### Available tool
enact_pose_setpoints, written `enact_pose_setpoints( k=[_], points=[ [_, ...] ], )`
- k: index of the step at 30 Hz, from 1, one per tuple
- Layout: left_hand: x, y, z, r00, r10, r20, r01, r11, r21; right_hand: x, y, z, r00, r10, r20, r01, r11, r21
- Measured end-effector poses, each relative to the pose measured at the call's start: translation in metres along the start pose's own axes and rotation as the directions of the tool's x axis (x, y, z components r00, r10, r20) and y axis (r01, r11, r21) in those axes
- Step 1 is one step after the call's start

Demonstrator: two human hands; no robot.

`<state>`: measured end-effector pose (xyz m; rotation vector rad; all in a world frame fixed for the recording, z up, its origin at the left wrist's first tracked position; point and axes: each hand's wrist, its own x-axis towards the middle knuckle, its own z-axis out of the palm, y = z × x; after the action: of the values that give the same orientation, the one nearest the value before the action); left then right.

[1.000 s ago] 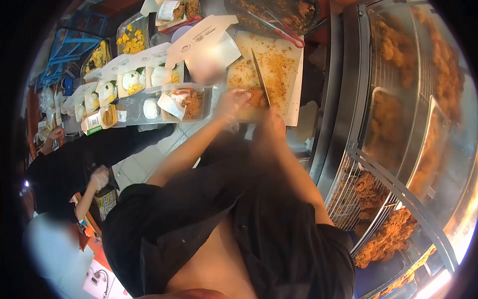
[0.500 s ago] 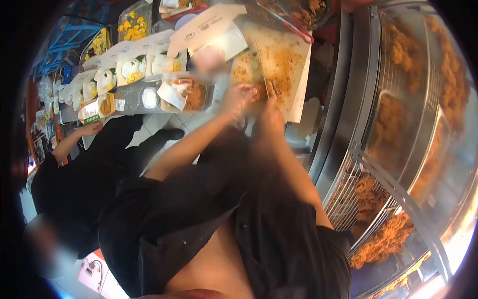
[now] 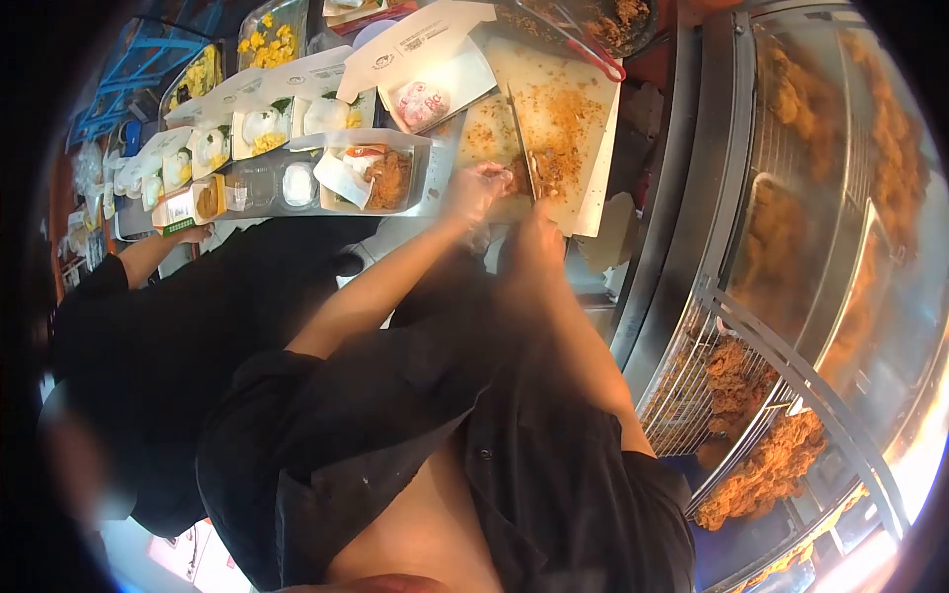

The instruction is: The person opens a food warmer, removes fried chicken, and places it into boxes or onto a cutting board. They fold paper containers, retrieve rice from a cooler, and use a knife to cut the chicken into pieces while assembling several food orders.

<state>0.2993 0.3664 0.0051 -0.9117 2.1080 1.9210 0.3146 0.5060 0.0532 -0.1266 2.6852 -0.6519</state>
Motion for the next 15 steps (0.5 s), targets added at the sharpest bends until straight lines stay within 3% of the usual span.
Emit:
enact_pose_setpoints(
  k=[2,4,9,11,13,14,15],
  points=[
    [0.007,-0.028,0.005,0.999,0.043,0.005,-0.043,0.998,0.036,0.019,0.017,0.021,0.999,0.013,0.030,-0.014,0.999,0.038],
    [0.021,-0.054,0.010,0.998,0.062,-0.031,-0.067,0.982,-0.176,0.038,0.029,0.027,0.999,-0.048,-0.001,0.048,0.995,0.088],
    [-0.003,-0.014,-0.003,0.998,0.047,-0.047,-0.050,0.997,-0.054,0.011,-0.004,-0.028,0.989,0.046,0.143,-0.052,0.998,0.042],
    [0.003,-0.014,-0.002,0.998,0.039,-0.043,-0.041,0.999,-0.027,0.006,0.009,0.009,0.995,0.041,0.095,-0.045,0.998,0.042],
    [0.003,-0.024,0.001,0.999,-0.013,0.034,0.020,0.973,-0.232,0.011,0.021,0.044,0.996,0.078,0.051,-0.078,0.997,-0.004],
    [0.007,-0.022,0.002,0.999,-0.010,0.032,0.017,0.973,-0.232,0.028,0.016,0.044,0.996,0.075,0.049,-0.075,0.997,-0.004],
    [0.005,-0.019,0.001,0.995,0.094,-0.021,-0.095,0.991,-0.093,0.037,0.011,0.043,1.000,0.011,0.014,-0.012,1.000,0.029]
  ],
)
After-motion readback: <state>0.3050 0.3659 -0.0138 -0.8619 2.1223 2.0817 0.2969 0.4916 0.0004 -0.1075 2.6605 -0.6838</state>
